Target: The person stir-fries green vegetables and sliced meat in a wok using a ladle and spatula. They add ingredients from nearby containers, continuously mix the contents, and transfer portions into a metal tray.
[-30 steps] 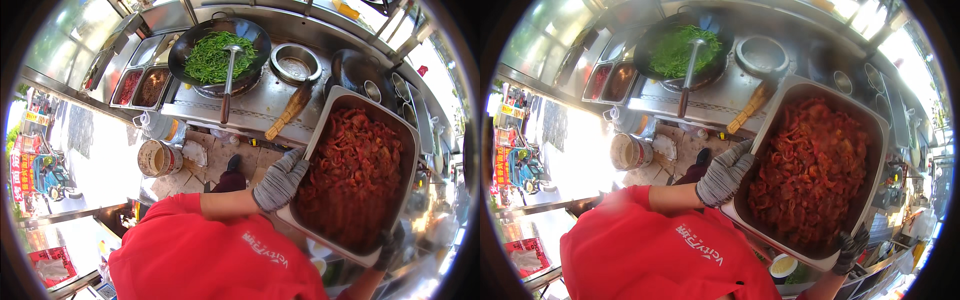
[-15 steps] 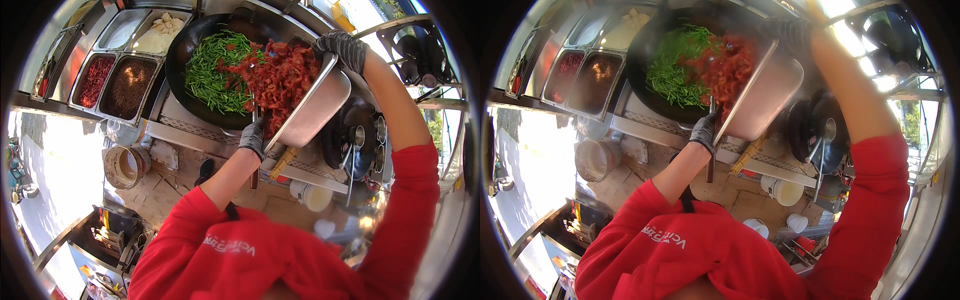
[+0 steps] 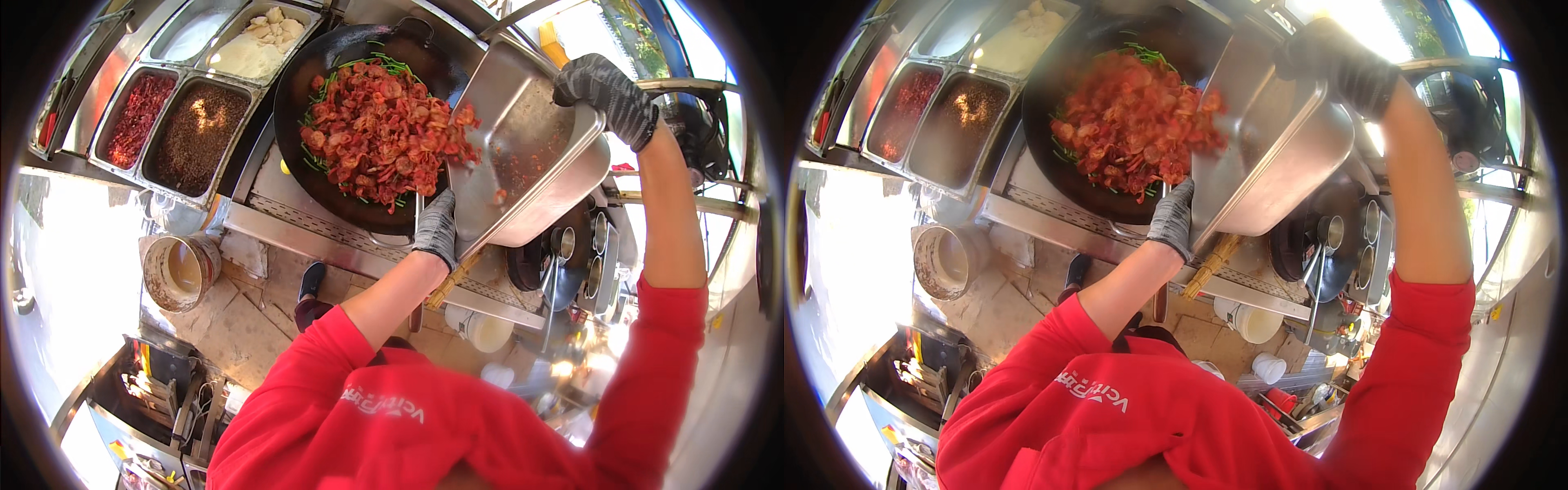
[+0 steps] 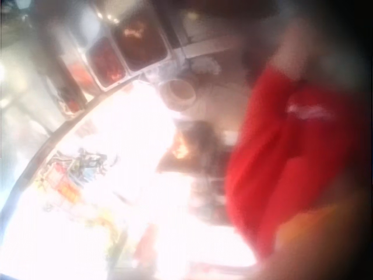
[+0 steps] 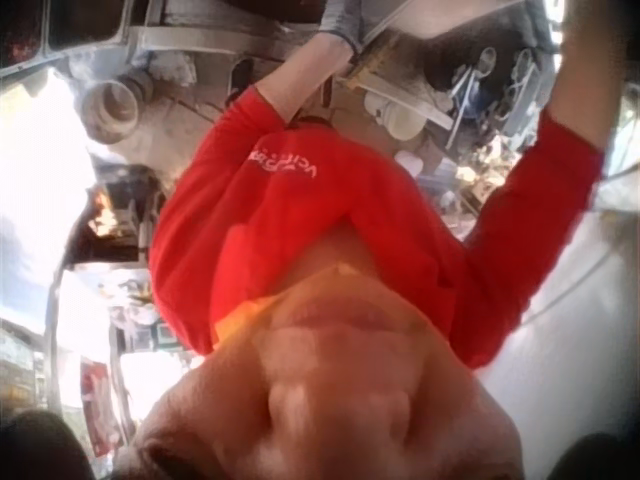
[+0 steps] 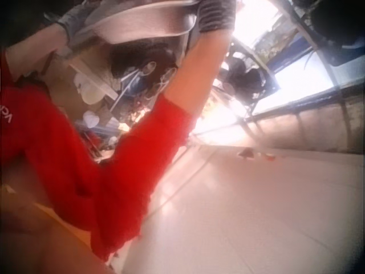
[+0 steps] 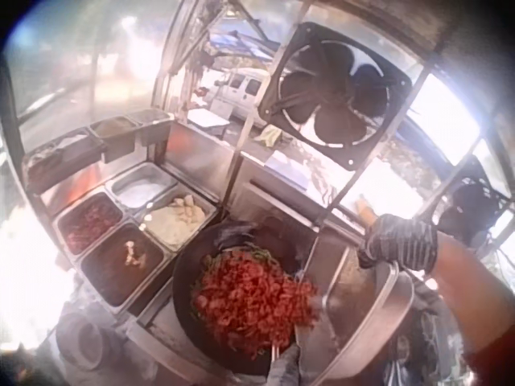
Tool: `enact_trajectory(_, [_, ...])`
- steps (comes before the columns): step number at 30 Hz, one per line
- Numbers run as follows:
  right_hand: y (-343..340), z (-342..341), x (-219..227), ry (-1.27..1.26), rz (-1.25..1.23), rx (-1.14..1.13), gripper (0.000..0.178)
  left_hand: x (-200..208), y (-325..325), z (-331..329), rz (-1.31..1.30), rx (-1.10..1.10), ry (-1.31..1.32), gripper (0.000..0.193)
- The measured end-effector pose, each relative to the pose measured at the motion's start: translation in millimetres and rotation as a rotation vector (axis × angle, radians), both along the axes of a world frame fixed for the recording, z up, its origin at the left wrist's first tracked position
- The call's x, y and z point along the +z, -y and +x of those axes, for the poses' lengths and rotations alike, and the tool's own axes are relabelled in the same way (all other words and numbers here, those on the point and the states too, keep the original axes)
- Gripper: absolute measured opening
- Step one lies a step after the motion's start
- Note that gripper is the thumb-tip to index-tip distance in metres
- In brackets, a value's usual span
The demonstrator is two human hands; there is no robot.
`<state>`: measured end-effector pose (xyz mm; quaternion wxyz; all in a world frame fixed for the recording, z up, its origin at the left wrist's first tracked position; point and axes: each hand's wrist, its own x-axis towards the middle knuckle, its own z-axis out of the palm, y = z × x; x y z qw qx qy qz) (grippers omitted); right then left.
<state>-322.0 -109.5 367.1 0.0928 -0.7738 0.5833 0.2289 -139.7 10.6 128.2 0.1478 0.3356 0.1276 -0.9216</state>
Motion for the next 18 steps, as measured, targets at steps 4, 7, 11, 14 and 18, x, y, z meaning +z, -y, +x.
enact_trajectory(4, [-19, -1, 14, 0.15, 0.005, -0.115, 0.007, 9, -20, 0, -0.132, -0.25, 0.067, 0.031])
enact_trajectory(7, [-45, 5, 24, -0.196, -0.104, 0.186, 0.005, -4, -30, 3, 0.022, 0.048, -0.151, 0.03])
enact_trajectory(11, [-85, 9, 19, 0.248, -0.068, -0.34, 0.01, -13, -40, 3, -0.096, -0.157, 0.004, 0.033])
enact_trajectory(14, [-151, -2, 18, 0.354, -0.227, -0.434, 0.013, 1, -35, 14, -0.155, -0.149, 0.019, 0.033])
enact_trajectory(18, [-285, -5, 20, 0.388, -0.529, -0.388, 0.02, 47, 1, 41, -0.583, -0.062, 0.166, 0.027])
